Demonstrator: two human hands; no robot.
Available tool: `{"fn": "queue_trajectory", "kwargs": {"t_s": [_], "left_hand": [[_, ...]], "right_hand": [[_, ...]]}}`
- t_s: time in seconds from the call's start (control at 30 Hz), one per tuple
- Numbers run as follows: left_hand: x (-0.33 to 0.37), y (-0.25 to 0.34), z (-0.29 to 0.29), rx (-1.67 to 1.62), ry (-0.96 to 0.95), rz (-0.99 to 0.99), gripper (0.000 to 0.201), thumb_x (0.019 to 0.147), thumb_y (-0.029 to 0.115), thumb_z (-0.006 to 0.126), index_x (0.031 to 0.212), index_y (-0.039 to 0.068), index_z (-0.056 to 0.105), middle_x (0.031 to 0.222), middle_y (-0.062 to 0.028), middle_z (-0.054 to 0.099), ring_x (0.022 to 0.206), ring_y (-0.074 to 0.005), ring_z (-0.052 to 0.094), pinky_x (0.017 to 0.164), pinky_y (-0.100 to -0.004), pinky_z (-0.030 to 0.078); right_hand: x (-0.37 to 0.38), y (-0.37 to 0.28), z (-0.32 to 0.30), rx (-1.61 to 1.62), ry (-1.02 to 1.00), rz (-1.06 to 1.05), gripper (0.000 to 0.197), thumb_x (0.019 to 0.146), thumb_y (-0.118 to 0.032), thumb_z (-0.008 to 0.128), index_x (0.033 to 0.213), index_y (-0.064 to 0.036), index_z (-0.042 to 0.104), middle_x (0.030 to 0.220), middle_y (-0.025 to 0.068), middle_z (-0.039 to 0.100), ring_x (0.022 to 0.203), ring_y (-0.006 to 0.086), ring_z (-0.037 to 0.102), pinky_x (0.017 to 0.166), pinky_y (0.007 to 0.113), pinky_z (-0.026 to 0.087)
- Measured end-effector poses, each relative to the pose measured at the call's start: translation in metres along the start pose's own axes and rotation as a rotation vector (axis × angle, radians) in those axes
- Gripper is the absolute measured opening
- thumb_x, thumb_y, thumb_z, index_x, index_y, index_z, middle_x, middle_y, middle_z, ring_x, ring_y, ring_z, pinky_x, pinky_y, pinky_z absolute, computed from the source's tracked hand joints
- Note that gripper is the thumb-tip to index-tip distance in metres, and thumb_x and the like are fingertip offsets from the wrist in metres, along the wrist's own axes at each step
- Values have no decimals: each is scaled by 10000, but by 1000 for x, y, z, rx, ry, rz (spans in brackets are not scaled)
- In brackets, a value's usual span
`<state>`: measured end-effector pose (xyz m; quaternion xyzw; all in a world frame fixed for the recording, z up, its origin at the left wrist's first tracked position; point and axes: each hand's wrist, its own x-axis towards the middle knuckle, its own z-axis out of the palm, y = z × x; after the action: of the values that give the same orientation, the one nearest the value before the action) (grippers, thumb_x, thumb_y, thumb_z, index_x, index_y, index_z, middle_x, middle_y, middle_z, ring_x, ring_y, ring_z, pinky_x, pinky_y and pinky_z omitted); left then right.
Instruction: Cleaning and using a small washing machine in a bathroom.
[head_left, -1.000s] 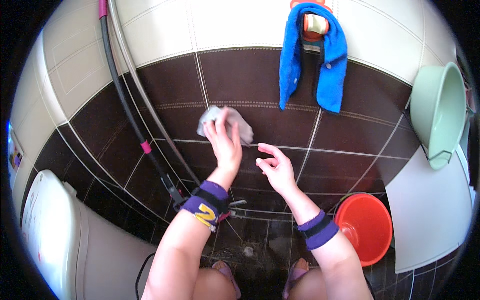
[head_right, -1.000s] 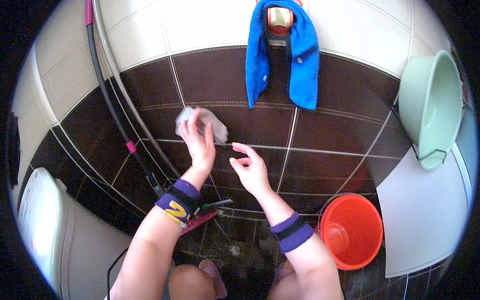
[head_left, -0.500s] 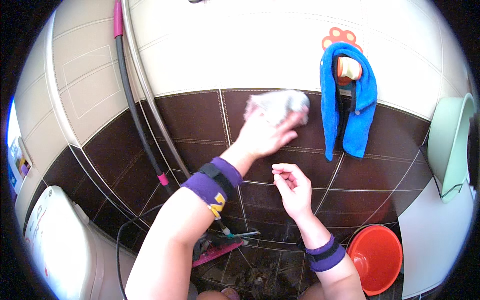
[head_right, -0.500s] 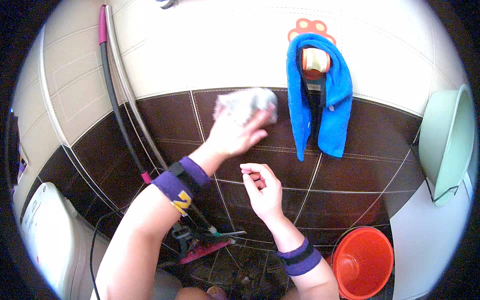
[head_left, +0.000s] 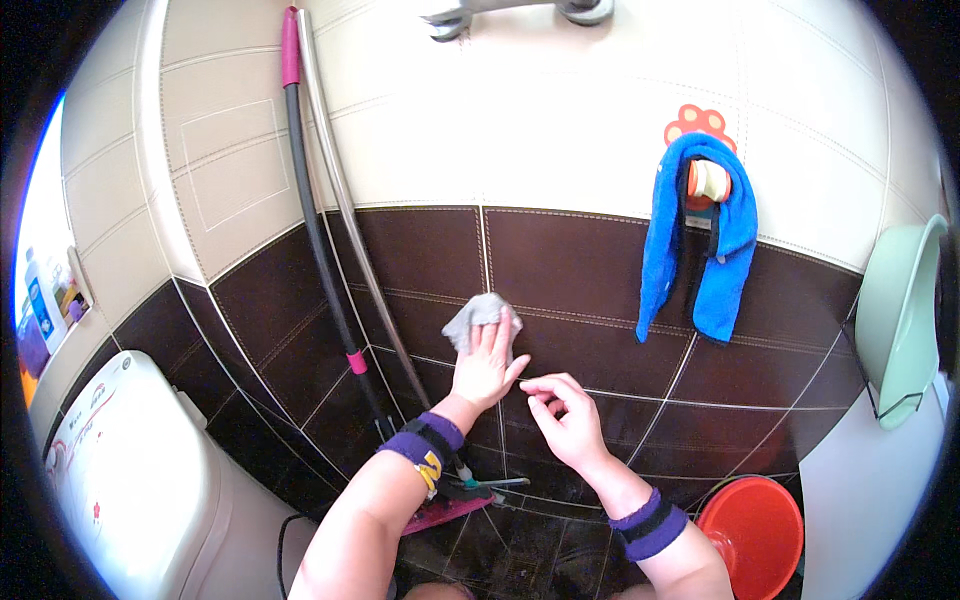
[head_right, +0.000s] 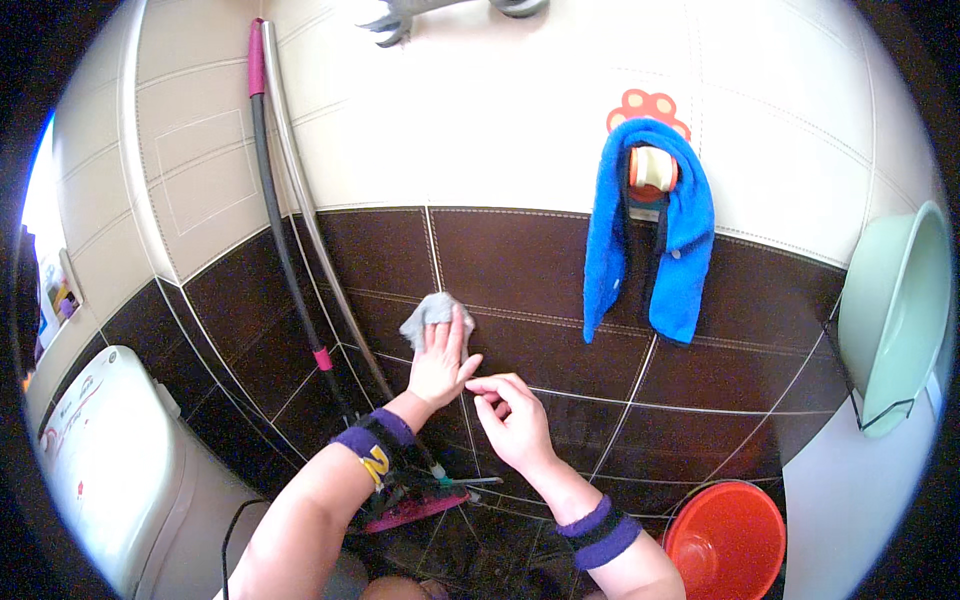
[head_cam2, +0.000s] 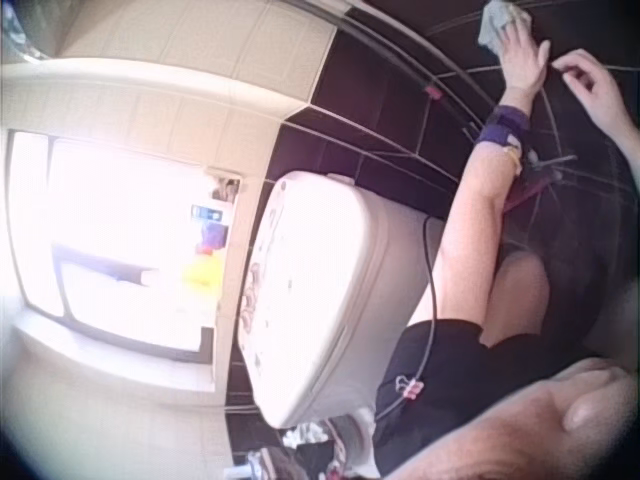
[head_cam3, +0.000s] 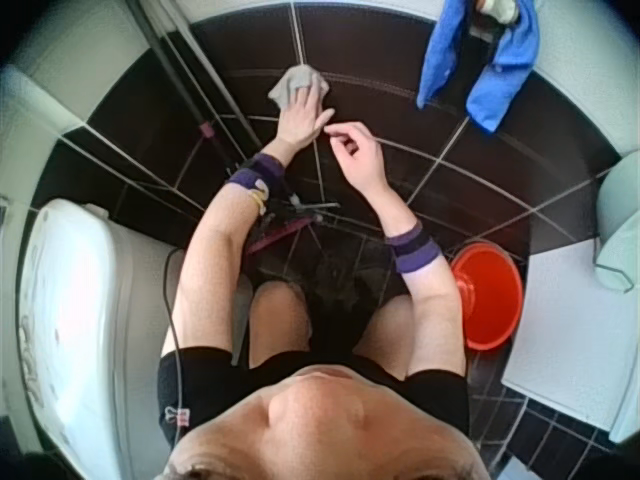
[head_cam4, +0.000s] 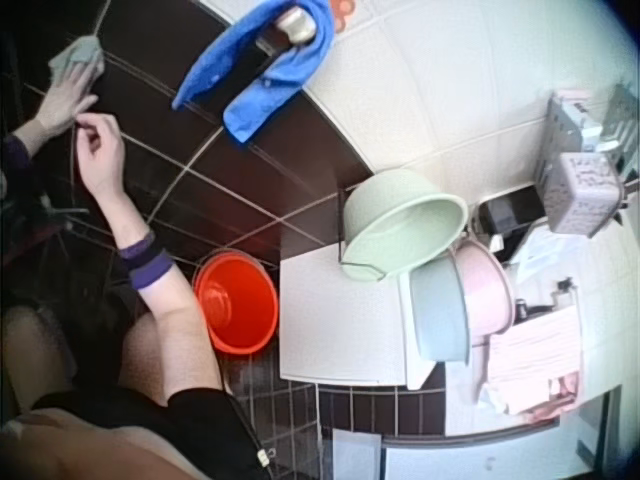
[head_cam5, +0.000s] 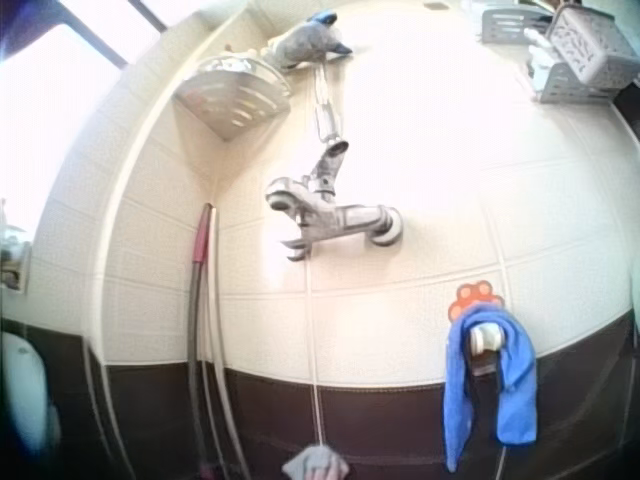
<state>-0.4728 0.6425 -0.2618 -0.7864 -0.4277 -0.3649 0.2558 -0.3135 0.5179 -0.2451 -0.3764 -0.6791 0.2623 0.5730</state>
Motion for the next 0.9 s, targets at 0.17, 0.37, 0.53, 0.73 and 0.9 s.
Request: {"fn": "queue_trajectory", "kwargs": {"t_s": [0.17, 0.37, 0.53, 0.73, 0.9], "left_hand": [[112, -24, -59, 57, 76, 105, 658, 968, 348, 462, 1504, 19, 267, 1396, -256, 432, 1314, -425, 406, 1150, -578, 181], [160, -106, -88, 1, 423, -307, 716, 993, 399, 406, 1549, 66, 104, 1524, -252, 243, 1415, -450, 202, 1153, -587, 128], [92, -82, -33, -229, 253, -528, 810, 984, 445, 434, 1547, 43, 14, 1551, -277, 142, 1434, -496, 107, 1144, -615, 101], [117, -92, -57, -227, 355, -432, 778, 989, 426, 435, 1528, -15, 89, 1483, -295, 252, 1367, -507, 230, 1142, -590, 137], [205, -23, -115, -11, 267, 19, 781, 975, 441, 426, 1555, 69, 61, 1553, -226, 210, 1466, -399, 118, 1184, -573, 20]], "right_hand": [[52, -27, 4, -126, 22, -245, 319, 890, -58, 631, 1208, -86, 621, 1223, 106, 587, 1043, 211, 612, 837, 302, 522], [59, -57, 20, -163, -73, -301, 305, 894, -104, 646, 1198, -101, 636, 1212, 95, 595, 1098, 236, 589, 899, 336, 504], [38, -23, 23, -169, -100, -189, 275, 885, -125, 656, 1158, -98, 658, 1182, 103, 601, 1090, 249, 590, 887, 346, 497], [31, -44, 22, -258, -154, -301, 263, 867, -64, 663, 1128, -89, 675, 1175, 85, 608, 1072, 230, 605, 867, 325, 516], [19, -60, 2, -220, -106, -261, 231, 863, -114, 666, 1093, -90, 673, 1141, 94, 621, 1095, 289, 586, 961, 383, 466]]}}
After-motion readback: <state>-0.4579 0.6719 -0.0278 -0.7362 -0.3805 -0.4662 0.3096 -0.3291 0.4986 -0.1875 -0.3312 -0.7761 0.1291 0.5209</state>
